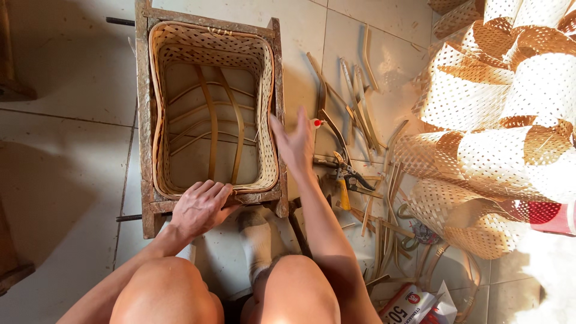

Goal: The person applies glue to the rim of a rectangular basket frame, then uses a hammer to secure the woven edge. They insert a long flexible strip into the basket's rim and hammer it into place.

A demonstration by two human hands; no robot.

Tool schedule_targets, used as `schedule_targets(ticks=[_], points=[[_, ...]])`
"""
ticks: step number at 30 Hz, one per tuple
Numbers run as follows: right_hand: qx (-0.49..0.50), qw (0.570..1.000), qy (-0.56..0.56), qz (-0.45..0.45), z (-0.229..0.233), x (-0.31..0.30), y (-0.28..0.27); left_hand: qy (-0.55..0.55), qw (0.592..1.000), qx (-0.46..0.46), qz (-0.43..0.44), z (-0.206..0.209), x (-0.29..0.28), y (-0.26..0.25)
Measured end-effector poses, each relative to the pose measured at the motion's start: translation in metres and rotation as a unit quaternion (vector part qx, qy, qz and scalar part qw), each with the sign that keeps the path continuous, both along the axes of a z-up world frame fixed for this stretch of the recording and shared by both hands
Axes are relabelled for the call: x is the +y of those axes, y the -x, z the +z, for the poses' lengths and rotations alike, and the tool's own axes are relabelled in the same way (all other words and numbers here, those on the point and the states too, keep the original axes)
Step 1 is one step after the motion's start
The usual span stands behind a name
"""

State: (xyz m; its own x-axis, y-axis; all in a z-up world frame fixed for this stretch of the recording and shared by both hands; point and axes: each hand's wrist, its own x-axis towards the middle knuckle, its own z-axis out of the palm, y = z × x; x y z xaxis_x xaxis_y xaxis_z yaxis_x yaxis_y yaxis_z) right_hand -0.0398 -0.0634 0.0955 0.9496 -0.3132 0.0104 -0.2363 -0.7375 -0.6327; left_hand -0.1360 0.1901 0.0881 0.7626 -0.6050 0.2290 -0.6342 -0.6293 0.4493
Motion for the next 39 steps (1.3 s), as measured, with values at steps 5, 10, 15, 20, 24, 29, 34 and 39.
schedule_targets(ticks=[5,10,15,20,24,29,34,39], points=[[0.088,0.993,-0.009,-0.073,-0.011,0.026,-0.073,0.004,1.000,0.017,0.004,0.001,0.000,0.000],[0.081,0.911,-0.359,-0.185,-0.022,-0.033,-0.060,0.021,1.000,0.014,-0.005,-0.005,0.002,-0.001],[0.029,0.995,-0.096,0.002,-0.041,0.012,-0.034,0.033,0.999,0.018,-0.011,-0.005,0.004,-0.002],[0.066,0.997,-0.034,-0.012,-0.034,0.016,-0.030,0.021,0.998,0.050,-0.012,-0.009,0.004,-0.001],[0.078,0.989,-0.119,-0.035,-0.033,0.013,-0.031,-0.005,0.997,0.062,-0.038,-0.016,0.005,-0.006],[0.047,0.997,-0.055,-0.008,-0.047,0.007,-0.026,0.013,0.999,0.039,-0.022,-0.012,0.004,-0.001],[-0.030,0.998,-0.046,0.011,-0.074,0.022,-0.045,0.024,0.999,0.019,-0.013,-0.007,0.004,0.003],[0.111,0.992,0.021,-0.053,-0.063,0.003,-0.049,0.015,1.000,0.015,-0.013,-0.005,0.002,0.001]])
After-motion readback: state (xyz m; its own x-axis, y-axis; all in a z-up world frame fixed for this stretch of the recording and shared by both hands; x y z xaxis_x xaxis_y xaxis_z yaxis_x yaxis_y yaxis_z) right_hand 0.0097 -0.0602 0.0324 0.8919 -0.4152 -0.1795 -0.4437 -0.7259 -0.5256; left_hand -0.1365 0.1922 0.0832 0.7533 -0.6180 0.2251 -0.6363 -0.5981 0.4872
